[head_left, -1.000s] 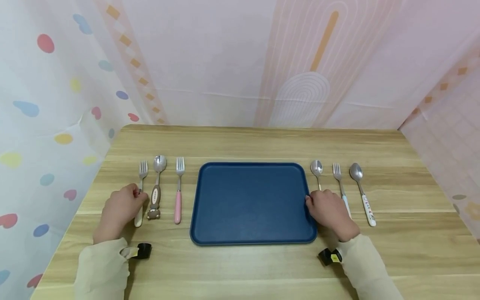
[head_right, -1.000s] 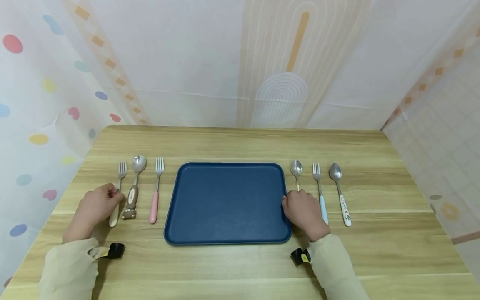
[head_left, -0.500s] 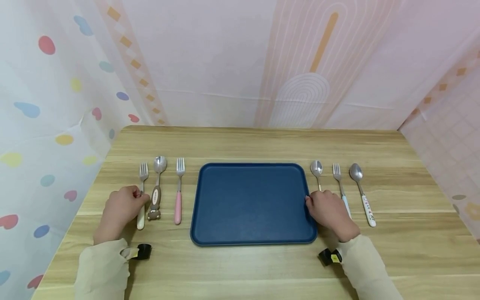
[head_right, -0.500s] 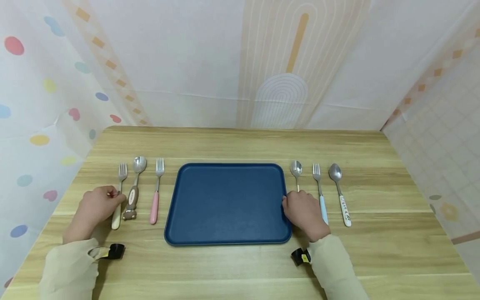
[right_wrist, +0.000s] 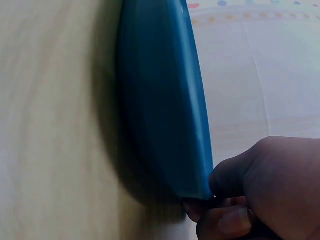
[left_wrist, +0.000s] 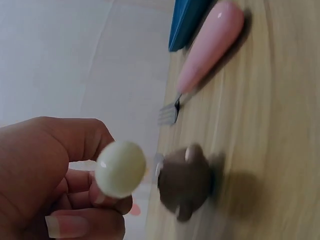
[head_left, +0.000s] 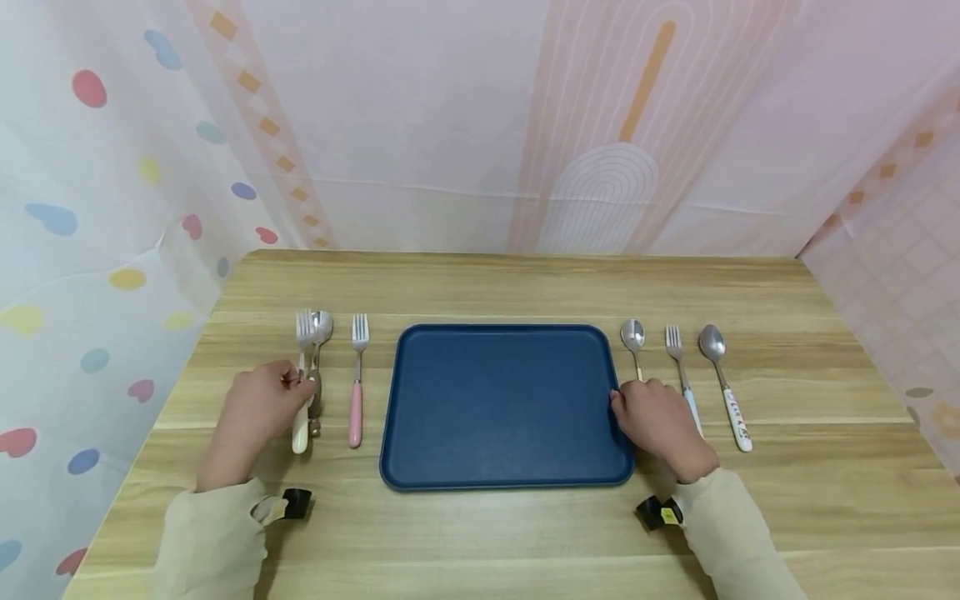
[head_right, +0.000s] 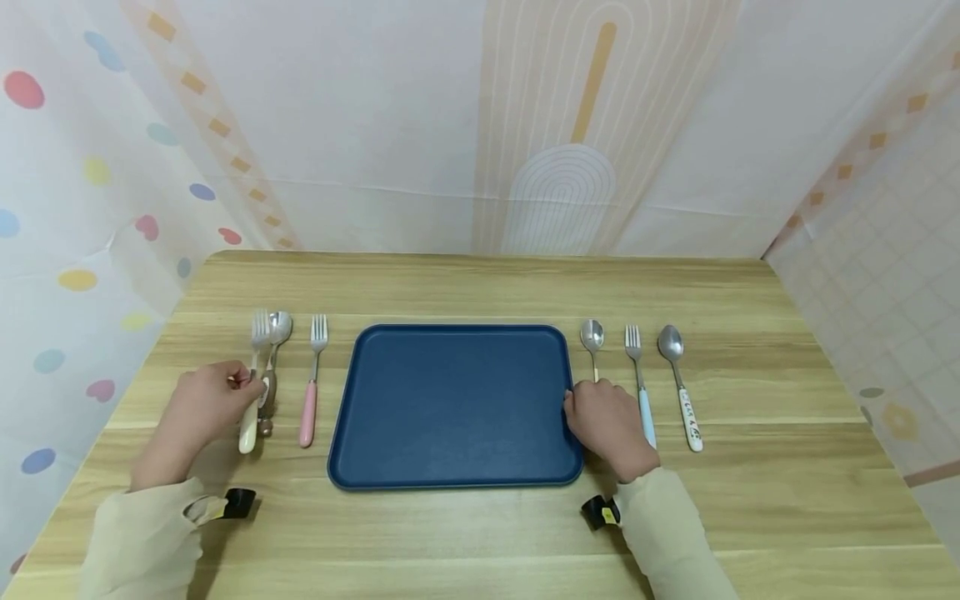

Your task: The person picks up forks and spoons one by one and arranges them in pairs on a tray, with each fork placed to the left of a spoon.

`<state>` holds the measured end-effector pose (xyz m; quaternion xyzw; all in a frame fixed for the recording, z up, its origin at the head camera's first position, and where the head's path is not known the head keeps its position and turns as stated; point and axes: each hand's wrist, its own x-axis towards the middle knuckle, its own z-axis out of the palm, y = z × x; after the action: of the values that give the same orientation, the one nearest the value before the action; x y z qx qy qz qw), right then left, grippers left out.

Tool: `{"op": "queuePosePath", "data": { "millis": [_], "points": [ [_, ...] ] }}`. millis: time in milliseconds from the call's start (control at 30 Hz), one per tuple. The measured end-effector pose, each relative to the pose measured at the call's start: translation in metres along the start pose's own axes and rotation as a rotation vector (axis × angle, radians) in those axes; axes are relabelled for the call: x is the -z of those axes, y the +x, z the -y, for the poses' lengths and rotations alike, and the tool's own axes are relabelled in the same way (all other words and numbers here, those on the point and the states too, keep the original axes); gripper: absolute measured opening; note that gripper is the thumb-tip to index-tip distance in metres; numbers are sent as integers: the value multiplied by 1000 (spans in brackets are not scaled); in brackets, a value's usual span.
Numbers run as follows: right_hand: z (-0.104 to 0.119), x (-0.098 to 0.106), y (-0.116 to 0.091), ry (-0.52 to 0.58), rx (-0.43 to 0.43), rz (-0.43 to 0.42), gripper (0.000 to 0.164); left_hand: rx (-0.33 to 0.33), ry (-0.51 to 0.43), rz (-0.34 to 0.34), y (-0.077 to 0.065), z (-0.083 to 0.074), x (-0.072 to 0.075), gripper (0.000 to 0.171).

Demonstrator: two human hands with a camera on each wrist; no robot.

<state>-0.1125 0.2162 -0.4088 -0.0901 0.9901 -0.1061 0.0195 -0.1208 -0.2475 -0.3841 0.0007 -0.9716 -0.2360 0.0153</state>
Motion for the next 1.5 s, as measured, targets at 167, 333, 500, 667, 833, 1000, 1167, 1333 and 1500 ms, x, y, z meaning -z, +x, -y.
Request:
{"op": "queuePosePath", "data": {
  "millis": [167, 333, 500, 667, 833, 1000, 1167, 1333, 1500],
  "points": [
    [0, 0, 0, 0, 11, -4, 41, 6, -36, 38, 0, -12, -6, 19],
    [0, -1, -1, -3, 12, -10, 40, -13, -38, 46, -2, -23, -11, 20],
    [0, 0, 0, -4, 17, -20, 40, -25, -42, 80, -2, -37, -17, 22],
    [0, 1, 1, -21, 31, -24, 39, -25, -66, 92, -5, -48, -26, 19],
    [1, 2, 2, -14, 19, -14, 39, -64, -78, 61, -5, -62, -37, 20],
    [1, -1, 0, 2, 6, -10, 39, -79, -55, 81, -3, -75, -46, 21],
    [2, -4, -2, 6, -3, -12, 39, -98, -19, 101, -2, -85, -55, 22],
    [1, -4, -3, 5, 2, -22, 39, -81, -19, 135, -3, -94, -63, 21],
    [1, -2, 0, 7, 13, -24, 39, -42, -12, 153, -4, -96, -66, 22]
  ]
}}
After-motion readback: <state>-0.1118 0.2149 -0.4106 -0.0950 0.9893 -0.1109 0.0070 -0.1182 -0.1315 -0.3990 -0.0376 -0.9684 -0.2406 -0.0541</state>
